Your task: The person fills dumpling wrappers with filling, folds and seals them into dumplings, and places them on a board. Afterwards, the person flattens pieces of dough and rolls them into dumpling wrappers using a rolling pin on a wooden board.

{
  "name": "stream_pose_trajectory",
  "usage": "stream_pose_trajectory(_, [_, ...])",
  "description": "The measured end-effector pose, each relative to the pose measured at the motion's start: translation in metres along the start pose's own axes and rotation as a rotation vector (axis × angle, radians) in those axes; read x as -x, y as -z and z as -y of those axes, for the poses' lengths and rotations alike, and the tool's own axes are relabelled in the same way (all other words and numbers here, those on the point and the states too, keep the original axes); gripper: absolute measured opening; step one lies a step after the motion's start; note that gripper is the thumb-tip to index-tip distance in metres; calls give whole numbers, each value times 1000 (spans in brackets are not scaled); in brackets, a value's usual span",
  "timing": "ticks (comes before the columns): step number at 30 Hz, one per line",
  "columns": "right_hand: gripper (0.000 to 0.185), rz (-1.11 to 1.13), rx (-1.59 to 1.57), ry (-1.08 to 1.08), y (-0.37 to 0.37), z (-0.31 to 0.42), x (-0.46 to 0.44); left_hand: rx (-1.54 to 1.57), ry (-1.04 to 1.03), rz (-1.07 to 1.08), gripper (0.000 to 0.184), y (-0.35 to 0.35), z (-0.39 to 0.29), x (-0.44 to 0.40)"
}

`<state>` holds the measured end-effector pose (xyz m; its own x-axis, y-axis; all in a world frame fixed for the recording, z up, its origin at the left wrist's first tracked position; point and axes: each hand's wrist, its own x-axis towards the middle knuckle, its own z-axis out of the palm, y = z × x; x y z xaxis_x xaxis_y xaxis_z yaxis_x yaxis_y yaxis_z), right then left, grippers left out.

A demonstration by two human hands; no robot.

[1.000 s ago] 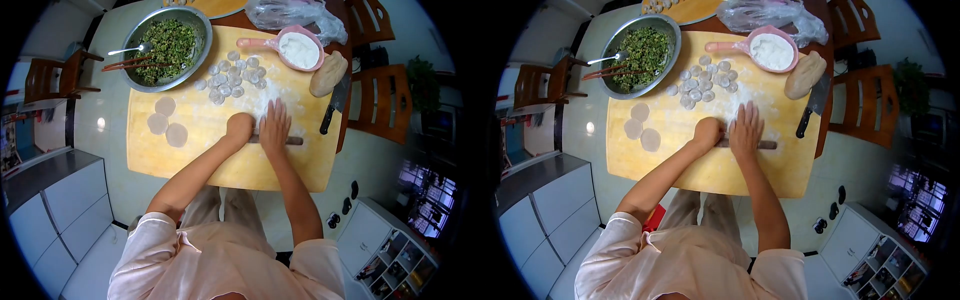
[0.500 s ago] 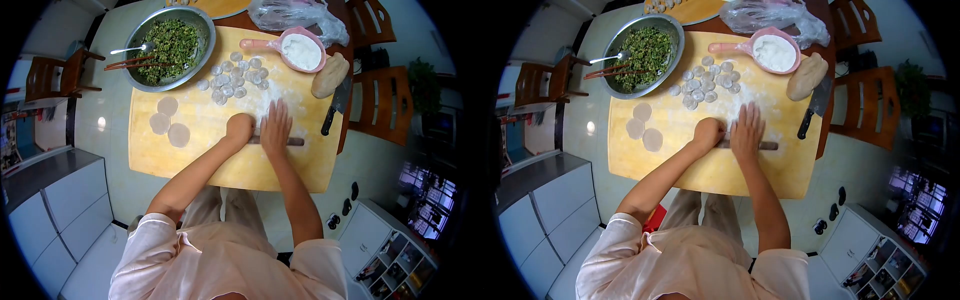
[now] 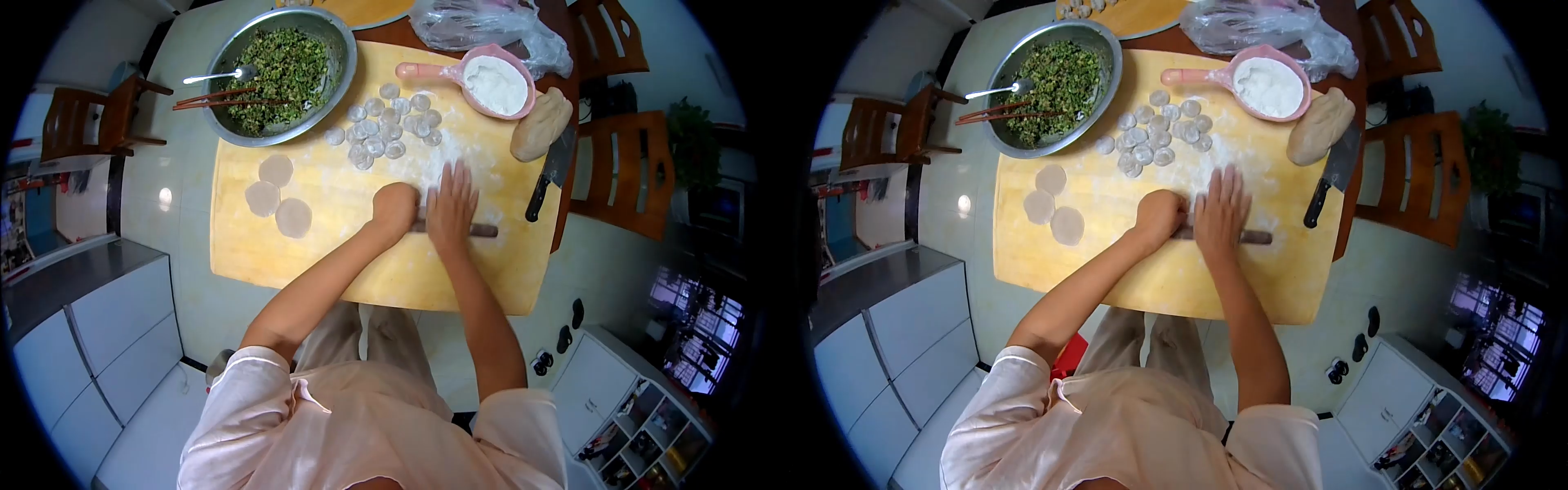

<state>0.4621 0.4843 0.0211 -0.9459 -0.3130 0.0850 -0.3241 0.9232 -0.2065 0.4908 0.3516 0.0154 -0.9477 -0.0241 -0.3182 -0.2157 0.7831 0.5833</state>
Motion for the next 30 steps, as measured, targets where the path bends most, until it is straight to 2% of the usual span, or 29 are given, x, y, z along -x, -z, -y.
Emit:
stream_pose_trajectory(4, [59, 86, 36, 51, 15, -3, 87, 554, 111, -96, 5, -6, 31, 17])
stream_pose_trajectory(5, [59, 102, 44, 67, 15, -5, 94, 678, 172, 15, 8, -11, 44, 18])
stream_pose_trajectory(8, [59, 96, 58, 38, 13, 2, 52, 562, 89, 65, 8, -5, 39, 29])
stream_pose_trajectory(10, [59, 60, 22, 4, 8, 5, 11, 275, -4, -110, 10, 9, 13, 27])
stream_pose_trajectory(12, [59, 25, 11, -10, 0, 3, -12, -6, -31, -95, 7, 12, 0, 14])
stream_pose_trajectory(15, [60, 11, 18, 6, -2, 1, -6, -57, -4, -98, 2, 3, 4, 5])
stream_pose_trajectory(18, [61, 113, 30, 42, 13, 0, 72, 342, 45, -133, 5, 8, 22, 19])
stream_pose_trajectory(20, [60, 98, 32, 90, 18, -3, 93, 802, 197, 52, 10, -11, 56, 19])
stream_pose_trajectory(22, [59, 88, 61, 78, 16, 0, 70, 792, 140, 110, 10, -8, 59, 25])
stream_pose_trajectory(25, [58, 40, 39, 18, 9, 7, 9, 330, -12, -134, 11, 20, 12, 29])
stream_pose_trajectory(28, [58, -6, 11, -22, -5, 5, -15, -76, -19, -69, 13, 6, 10, 5])
stream_pose_trajectory(30, [58, 1, 14, -8, -5, 1, -4, 5, 8, -62, 11, 7, 10, 5])
